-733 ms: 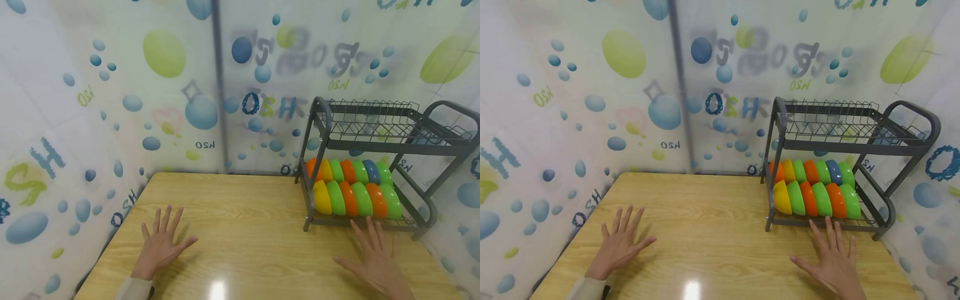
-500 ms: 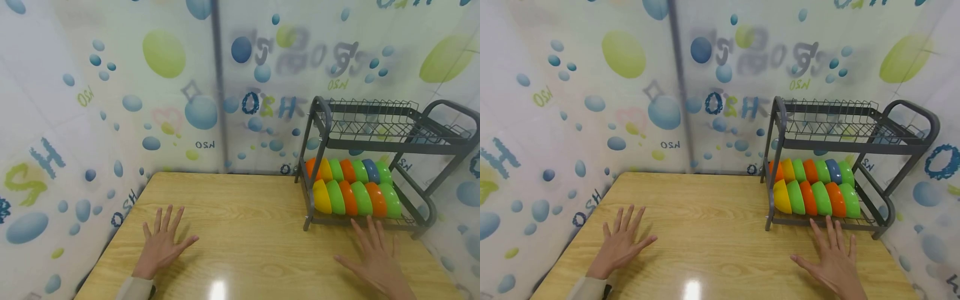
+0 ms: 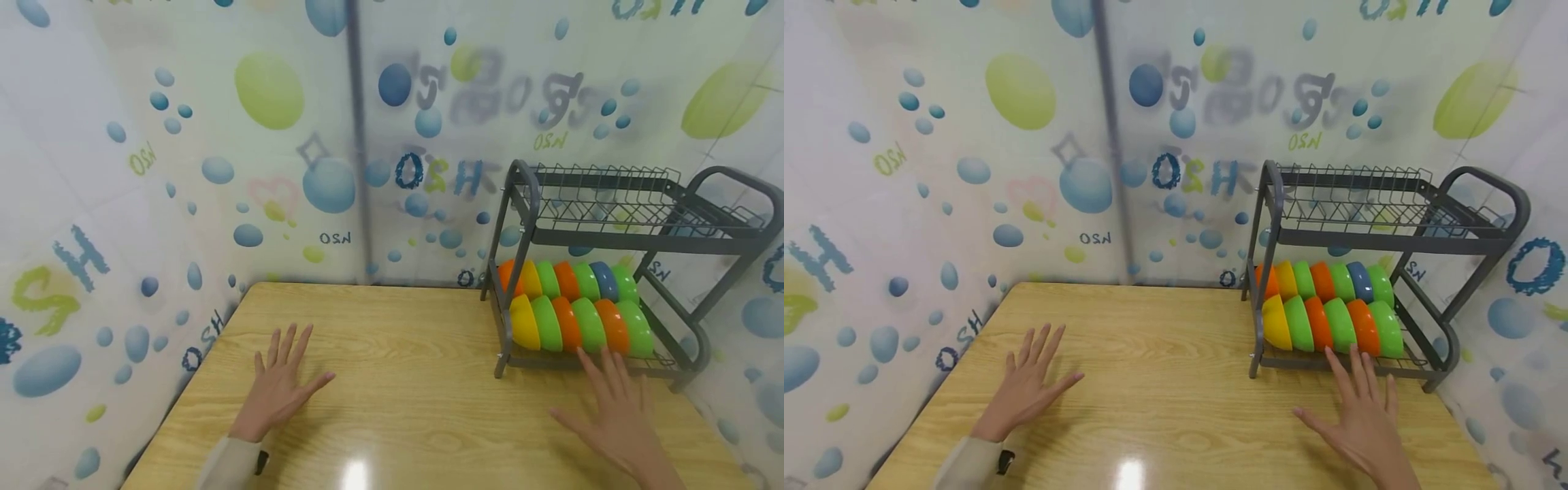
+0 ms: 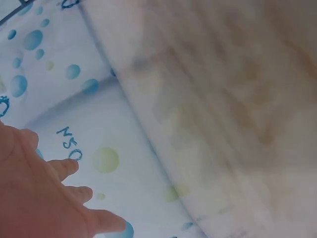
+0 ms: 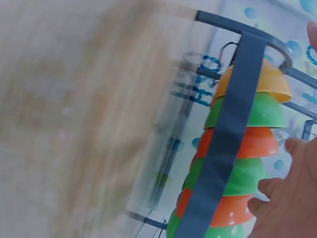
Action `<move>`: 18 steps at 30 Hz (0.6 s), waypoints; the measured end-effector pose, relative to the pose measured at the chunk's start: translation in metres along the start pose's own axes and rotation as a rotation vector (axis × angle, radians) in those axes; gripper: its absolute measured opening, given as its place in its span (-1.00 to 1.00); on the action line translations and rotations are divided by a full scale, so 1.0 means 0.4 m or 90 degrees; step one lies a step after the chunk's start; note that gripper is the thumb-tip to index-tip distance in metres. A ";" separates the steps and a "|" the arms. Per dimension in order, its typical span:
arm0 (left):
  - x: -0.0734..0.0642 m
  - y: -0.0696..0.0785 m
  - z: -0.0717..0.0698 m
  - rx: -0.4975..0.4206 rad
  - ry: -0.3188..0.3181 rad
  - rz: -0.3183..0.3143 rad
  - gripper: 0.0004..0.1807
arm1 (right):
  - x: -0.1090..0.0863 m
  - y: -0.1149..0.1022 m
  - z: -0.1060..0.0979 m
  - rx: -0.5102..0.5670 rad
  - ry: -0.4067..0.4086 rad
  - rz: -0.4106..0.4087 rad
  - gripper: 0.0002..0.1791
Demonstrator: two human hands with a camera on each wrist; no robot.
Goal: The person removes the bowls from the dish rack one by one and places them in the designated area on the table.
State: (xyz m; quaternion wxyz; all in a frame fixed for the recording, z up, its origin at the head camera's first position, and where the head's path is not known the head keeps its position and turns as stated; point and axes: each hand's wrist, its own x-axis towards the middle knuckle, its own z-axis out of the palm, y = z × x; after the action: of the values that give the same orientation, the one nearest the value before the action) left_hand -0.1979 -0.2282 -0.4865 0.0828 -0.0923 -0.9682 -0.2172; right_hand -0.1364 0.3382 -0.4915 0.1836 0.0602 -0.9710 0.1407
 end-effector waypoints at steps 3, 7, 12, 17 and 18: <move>0.021 0.018 -0.003 -0.014 0.007 0.015 0.06 | 0.011 -0.012 -0.012 0.011 0.001 -0.007 0.27; 0.054 0.046 -0.009 -0.043 0.012 0.039 0.06 | 0.030 -0.030 -0.029 0.036 -0.003 -0.017 0.26; 0.103 0.089 -0.018 -0.093 0.005 0.064 0.04 | 0.056 -0.048 -0.047 0.079 0.016 -0.035 0.23; 0.145 0.140 -0.023 -0.152 -0.011 0.084 0.03 | 0.086 -0.064 -0.063 0.146 0.008 -0.028 0.19; 0.153 0.151 -0.023 -0.164 -0.014 0.089 0.03 | 0.090 -0.068 -0.066 0.161 0.001 -0.022 0.19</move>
State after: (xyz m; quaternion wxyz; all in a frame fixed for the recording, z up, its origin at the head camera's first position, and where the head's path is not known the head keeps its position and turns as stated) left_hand -0.2432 -0.1699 -0.4416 0.0749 -0.1719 -0.9242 -0.3326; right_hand -0.1563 0.3176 -0.4475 0.1780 0.0993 -0.9441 0.2589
